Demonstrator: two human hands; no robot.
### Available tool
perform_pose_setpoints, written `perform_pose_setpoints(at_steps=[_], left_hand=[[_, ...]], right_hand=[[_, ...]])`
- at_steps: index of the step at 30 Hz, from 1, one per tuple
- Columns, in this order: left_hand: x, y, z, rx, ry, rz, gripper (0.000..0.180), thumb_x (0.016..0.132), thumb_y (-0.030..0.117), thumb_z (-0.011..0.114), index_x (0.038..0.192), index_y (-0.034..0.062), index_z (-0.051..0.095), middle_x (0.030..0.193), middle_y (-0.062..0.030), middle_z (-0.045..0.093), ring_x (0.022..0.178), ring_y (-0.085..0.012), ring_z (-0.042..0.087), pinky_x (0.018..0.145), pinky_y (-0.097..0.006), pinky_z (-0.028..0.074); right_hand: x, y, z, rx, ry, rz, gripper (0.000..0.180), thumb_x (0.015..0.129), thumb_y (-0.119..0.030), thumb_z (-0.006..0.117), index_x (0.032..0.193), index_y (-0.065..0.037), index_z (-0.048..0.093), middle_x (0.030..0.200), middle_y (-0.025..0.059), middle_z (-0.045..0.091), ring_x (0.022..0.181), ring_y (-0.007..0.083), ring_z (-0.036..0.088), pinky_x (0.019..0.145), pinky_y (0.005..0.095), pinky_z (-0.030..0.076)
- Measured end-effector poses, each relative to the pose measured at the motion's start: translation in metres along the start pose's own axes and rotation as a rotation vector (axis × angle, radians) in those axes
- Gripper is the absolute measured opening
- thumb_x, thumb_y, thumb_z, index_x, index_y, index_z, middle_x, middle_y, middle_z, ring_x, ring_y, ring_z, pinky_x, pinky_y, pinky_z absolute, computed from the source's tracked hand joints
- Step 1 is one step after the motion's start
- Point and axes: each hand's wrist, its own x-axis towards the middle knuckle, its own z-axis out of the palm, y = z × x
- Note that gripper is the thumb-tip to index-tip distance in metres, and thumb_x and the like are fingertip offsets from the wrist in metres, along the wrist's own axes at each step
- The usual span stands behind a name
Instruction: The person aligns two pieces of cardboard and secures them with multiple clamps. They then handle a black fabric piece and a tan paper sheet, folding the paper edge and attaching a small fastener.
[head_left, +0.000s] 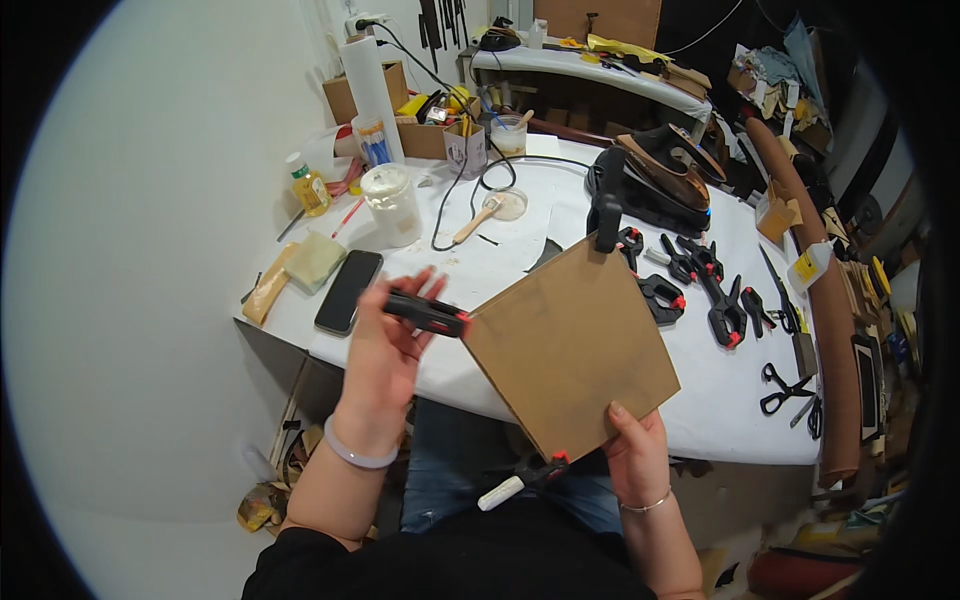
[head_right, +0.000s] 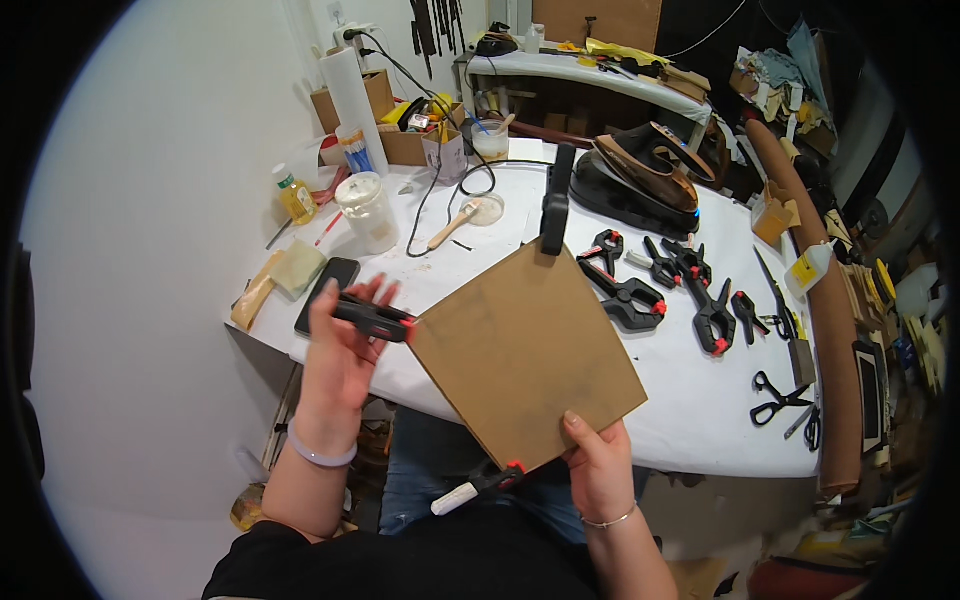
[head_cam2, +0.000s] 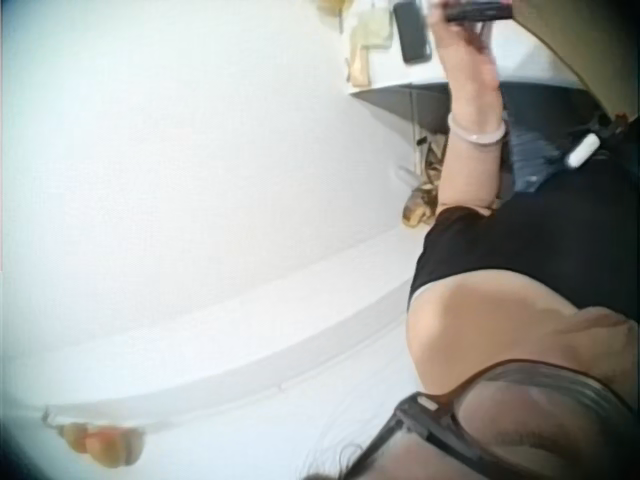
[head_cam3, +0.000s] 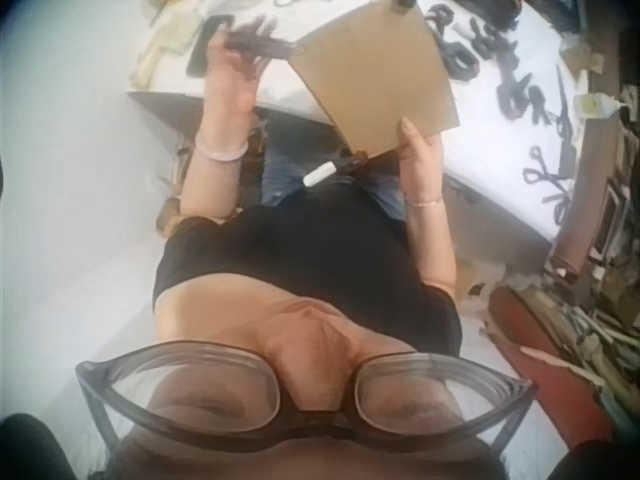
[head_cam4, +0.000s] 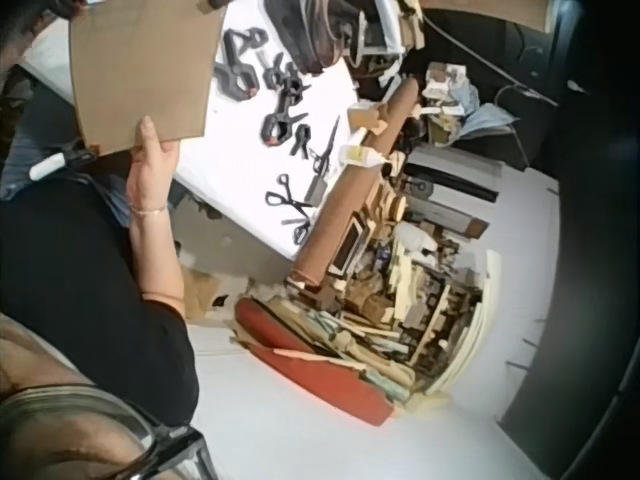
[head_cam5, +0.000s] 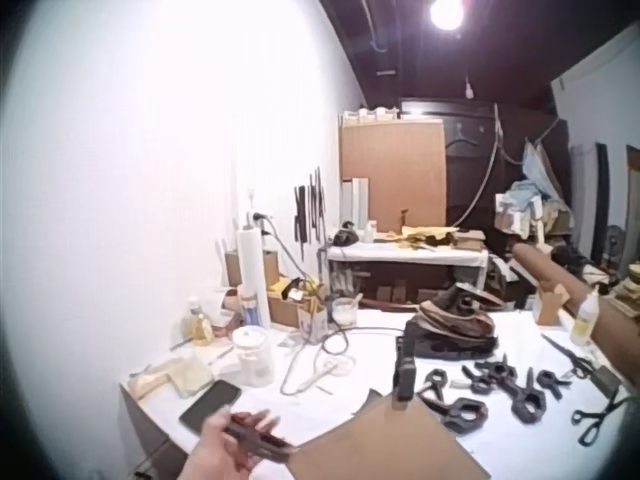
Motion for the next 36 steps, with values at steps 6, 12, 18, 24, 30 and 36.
perform_pose_setpoints(at_steps=[6, 12, 18, 24, 30, 36], left_hand=[[0.052, 0.026, -0.037, 0.510, 0.128, 0.454, 0.047, 0.096, 0.017, 0.073, 0.133, -0.0017, 0.050, 0.113, -0.0089, 0.067, 0.106, -0.0194, 0.068, 0.091, -0.030, 0.055], [0.072, -0.020, -0.067, 1.880, -0.127, 0.709, 0.104, 0.074, 0.036, 0.090, 0.151, -0.0088, 0.036, 0.105, -0.0129, 0.064, 0.095, -0.0299, 0.062, 0.086, -0.044, 0.047], [0.081, -0.031, -0.072, 2.166, -0.256, 0.808, 0.098, 0.081, 0.051, 0.082, 0.149, -0.0084, 0.044, 0.111, -0.0174, 0.064, 0.101, -0.0328, 0.063, 0.093, -0.046, 0.045], [0.037, -0.014, -0.006, 0.636, -0.473, -0.085, 0.066, 0.104, 0.047, 0.059, 0.149, 0.0007, 0.049, 0.130, -0.0119, 0.066, 0.111, -0.0235, 0.067, 0.100, -0.035, 0.049], [-0.027, -0.013, 0.038, 0.436, -0.550, -0.239, 0.048, 0.103, 0.011, 0.064, 0.145, -0.0033, 0.046, 0.130, -0.0096, 0.066, 0.116, -0.0138, 0.064, 0.098, -0.030, 0.053], [-0.039, -0.010, 0.032, 0.348, -0.521, -0.271, 0.051, 0.104, 0.007, 0.061, 0.149, -0.0053, 0.042, 0.137, -0.0119, 0.063, 0.123, -0.0156, 0.061, 0.104, -0.032, 0.050]], right_hand=[[0.003, -0.017, -0.021, 0.002, 0.023, -0.015, 0.041, 0.101, -0.015, 0.063, 0.139, -0.002, 0.053, 0.131, 0.0084, 0.067, 0.116, 0.0214, 0.067, 0.094, 0.0382, 0.057], [0.003, -0.021, -0.023, -0.027, 0.001, -0.006, 0.041, 0.100, -0.013, 0.064, 0.138, -0.001, 0.053, 0.129, 0.0097, 0.068, 0.115, 0.0218, 0.068, 0.094, 0.0378, 0.058], [0.006, -0.025, -0.018, -0.050, -0.010, 0.029, 0.042, 0.097, -0.013, 0.068, 0.135, 0.000, 0.055, 0.127, 0.0104, 0.069, 0.112, 0.0210, 0.069, 0.093, 0.0368, 0.057], [0.023, -0.050, -0.024, -0.205, -0.025, 0.020, 0.041, 0.094, -0.012, 0.071, 0.130, 0.002, 0.058, 0.118, 0.0087, 0.072, 0.106, 0.0180, 0.070, 0.088, 0.0331, 0.058], [0.034, -0.051, -0.015, -0.288, -0.076, -0.017, 0.038, 0.092, -0.011, 0.071, 0.125, 0.004, 0.061, 0.115, 0.0099, 0.073, 0.104, 0.0171, 0.069, 0.093, 0.0331, 0.054], [0.026, -0.056, -0.009, -0.316, -0.072, -0.054, 0.041, 0.091, -0.012, 0.072, 0.125, 0.006, 0.060, 0.119, 0.0133, 0.071, 0.107, 0.0198, 0.068, 0.096, 0.0344, 0.052]])
